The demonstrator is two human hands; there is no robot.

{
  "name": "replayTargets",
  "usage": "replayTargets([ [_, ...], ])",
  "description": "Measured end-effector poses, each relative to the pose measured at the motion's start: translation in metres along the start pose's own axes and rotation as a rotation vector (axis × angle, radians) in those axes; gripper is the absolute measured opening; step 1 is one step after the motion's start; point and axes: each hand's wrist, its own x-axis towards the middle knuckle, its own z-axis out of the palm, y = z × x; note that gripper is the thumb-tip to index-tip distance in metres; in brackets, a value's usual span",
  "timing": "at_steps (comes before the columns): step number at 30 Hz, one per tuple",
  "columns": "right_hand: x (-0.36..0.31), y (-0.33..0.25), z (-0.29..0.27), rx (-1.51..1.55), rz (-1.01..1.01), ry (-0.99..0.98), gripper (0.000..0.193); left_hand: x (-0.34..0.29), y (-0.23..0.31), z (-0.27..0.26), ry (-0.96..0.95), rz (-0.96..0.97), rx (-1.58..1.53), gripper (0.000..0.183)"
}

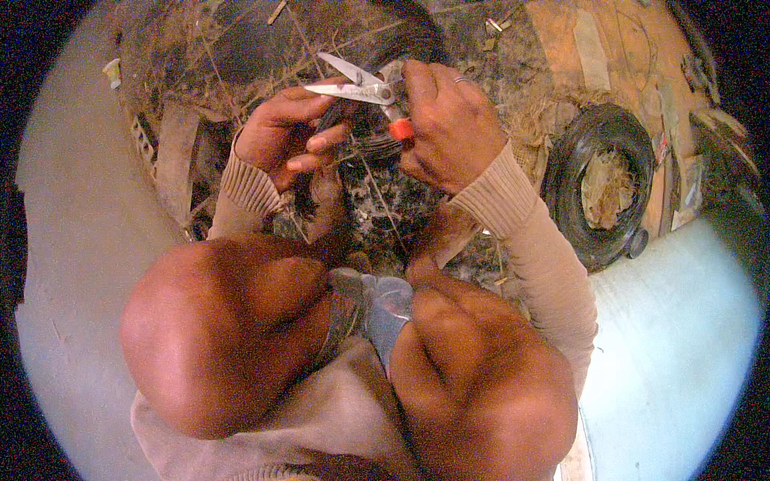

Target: The person prepares a bundle of thin wires by gathering them, cutting them to length with shears, and aligning the ends by hand.

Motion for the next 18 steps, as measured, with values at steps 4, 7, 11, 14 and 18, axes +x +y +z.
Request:
replayTargets([
  [4,0.003,0.018,-0.013,0.010,-0.047,-0.050,0.049,0.005,0.004,0.000,0.049,-0.003,0.043,0.027],
  [7,-0.005,0.023,-0.023,0.305,0.116,-0.405,0.056,0.004,0.006,-0.001,0.118,-0.135,0.288,0.033],
  [11,-0.019,0.035,-0.034,1.272,0.635,-0.518,0.058,0.007,-0.001,-0.002,0.172,-0.057,0.606,0.037],
  [14,-0.018,0.045,-0.053,1.439,0.613,-0.044,0.059,0.002,-0.003,-0.015,0.198,0.015,0.541,0.036],
  [18,-0.045,0.078,-0.044,1.367,0.806,0.484,0.037,-0.001,-0.001,-0.026,0.224,0.107,0.453,0.034],
])
